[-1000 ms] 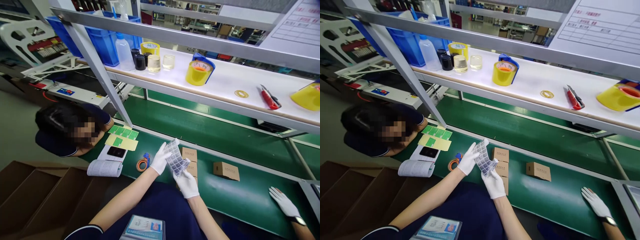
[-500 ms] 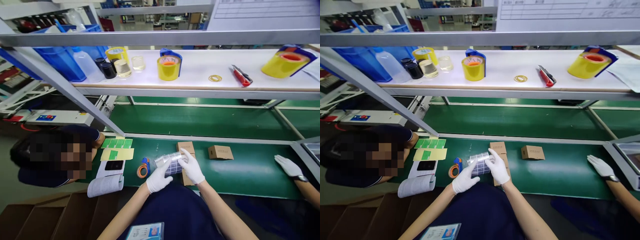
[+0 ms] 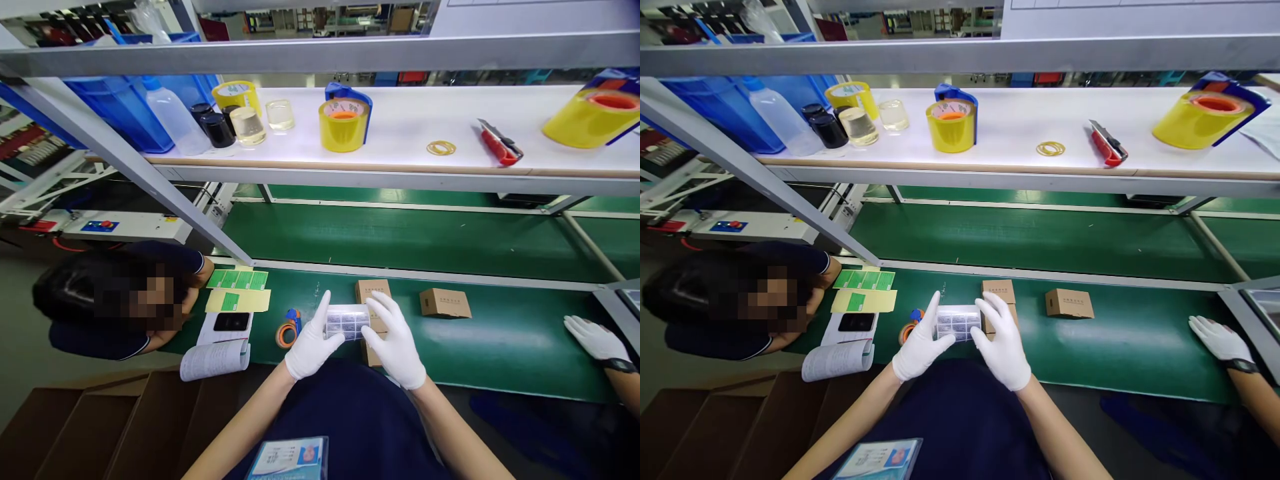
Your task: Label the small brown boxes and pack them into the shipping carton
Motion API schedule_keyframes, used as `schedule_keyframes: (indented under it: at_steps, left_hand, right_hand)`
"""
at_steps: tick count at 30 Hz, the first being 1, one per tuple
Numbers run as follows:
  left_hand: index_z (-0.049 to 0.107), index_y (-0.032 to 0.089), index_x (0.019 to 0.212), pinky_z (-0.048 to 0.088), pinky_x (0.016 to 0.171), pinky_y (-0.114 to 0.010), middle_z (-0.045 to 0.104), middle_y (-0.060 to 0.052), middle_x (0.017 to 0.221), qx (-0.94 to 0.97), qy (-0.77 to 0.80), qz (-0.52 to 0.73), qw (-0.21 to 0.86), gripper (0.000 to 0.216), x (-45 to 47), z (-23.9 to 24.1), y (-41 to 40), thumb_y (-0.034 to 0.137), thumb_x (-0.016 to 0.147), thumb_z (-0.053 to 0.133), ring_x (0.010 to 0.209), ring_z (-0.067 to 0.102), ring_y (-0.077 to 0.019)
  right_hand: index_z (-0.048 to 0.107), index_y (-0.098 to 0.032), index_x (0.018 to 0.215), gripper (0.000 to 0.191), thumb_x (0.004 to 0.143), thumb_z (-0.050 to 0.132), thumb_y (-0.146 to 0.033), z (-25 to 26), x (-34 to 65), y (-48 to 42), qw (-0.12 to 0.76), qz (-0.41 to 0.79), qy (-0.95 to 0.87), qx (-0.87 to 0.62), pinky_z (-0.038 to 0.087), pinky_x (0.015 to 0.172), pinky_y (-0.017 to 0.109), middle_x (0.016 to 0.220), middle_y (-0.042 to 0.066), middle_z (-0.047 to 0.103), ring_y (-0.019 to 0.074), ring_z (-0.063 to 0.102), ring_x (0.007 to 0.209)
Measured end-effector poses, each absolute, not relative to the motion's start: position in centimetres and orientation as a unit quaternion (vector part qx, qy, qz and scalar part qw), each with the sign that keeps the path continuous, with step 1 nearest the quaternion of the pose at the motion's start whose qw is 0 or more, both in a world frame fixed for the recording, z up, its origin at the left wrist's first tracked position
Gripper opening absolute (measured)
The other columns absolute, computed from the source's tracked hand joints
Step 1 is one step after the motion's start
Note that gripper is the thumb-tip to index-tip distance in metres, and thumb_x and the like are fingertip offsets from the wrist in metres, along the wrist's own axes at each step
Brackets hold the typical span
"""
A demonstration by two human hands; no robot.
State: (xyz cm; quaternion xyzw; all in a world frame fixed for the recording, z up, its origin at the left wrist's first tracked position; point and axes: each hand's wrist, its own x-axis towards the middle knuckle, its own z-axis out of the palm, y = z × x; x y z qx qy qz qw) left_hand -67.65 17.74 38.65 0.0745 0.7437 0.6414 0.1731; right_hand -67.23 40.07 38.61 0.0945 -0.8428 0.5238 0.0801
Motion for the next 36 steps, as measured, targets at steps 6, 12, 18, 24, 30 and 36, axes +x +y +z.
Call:
schedule_keyframes:
  at_steps: [6,12,18,24,30,36]
  left_hand:
    - [0.002,0.025,0.168,0.048,0.113,-0.045,0.065,-0.011,0.143,0.091,0.739,0.64,0.19,0.1,-67.2,39.2,17.9,0.026,0.092,0.067,0.123,0.066,-0.023]
    - [0.017,0.025,0.167,0.058,0.09,-0.039,0.073,-0.003,0.103,0.034,0.781,0.609,0.135,0.101,-67.3,40.6,17.0,0.035,0.087,0.077,0.089,0.07,-0.0188]
    - [0.066,0.028,0.138,0.053,0.102,-0.039,0.069,-0.006,0.129,0.114,0.837,0.527,0.093,0.065,-68.2,42.1,17.0,0.039,0.078,0.087,0.11,0.067,-0.0243]
    - [0.078,0.022,0.108,0.057,0.09,-0.033,0.079,-0.004,0.106,0.054,0.803,0.57,0.163,0.023,-68.5,42.3,18.6,0.034,0.089,0.074,0.098,0.073,-0.0235]
    - [0.079,0.02,0.101,0.057,0.09,-0.032,0.08,-0.004,0.102,0.068,0.792,0.574,0.196,0.02,-68.9,42.9,19.1,0.035,0.089,0.073,0.095,0.074,-0.0237]
    - [0.08,0.022,0.101,0.056,0.091,-0.03,0.08,-0.003,0.103,0.087,0.808,0.551,0.191,0.018,-68.8,42.6,19.2,0.033,0.091,0.071,0.096,0.074,-0.0221]
  right_hand:
    - [0.065,-0.028,0.131,0.047,0.085,0.073,-0.021,41.1,-68.8,40.8,-0.016,0.472,-0.848,0.241,0.047,0.112,0.045,0.139,0.007,0.062,0.0271,0.056,0.131]
    - [0.074,-0.028,0.107,0.018,0.09,0.07,-0.023,41.2,-69.1,40.3,-0.092,0.508,-0.84,0.169,0.052,0.085,0.031,0.103,0.0,0.072,0.0177,0.067,0.092]
    - [0.075,-0.026,0.106,0.015,0.093,0.067,-0.03,41.2,-68.8,40.1,-0.134,0.534,-0.819,0.162,0.051,0.083,0.03,0.102,0.0,0.075,0.0182,0.068,0.089]
    - [0.073,-0.026,0.113,0.024,0.091,0.07,-0.035,40.8,-68.4,40.9,-0.084,0.522,-0.839,0.129,0.053,0.086,0.033,0.108,0.002,0.074,0.021,0.069,0.096]
    - [0.073,-0.025,0.101,0.013,0.091,0.067,-0.032,41.0,-67.7,41.4,-0.085,0.539,-0.83,0.118,0.053,0.085,0.032,0.102,0.002,0.074,0.0204,0.068,0.093]
    - [0.072,-0.024,0.089,0.007,0.091,0.067,-0.029,41.2,-67.4,41.3,-0.087,0.559,-0.82,0.089,0.051,0.081,0.029,0.093,-0.001,0.073,0.0174,0.066,0.086]
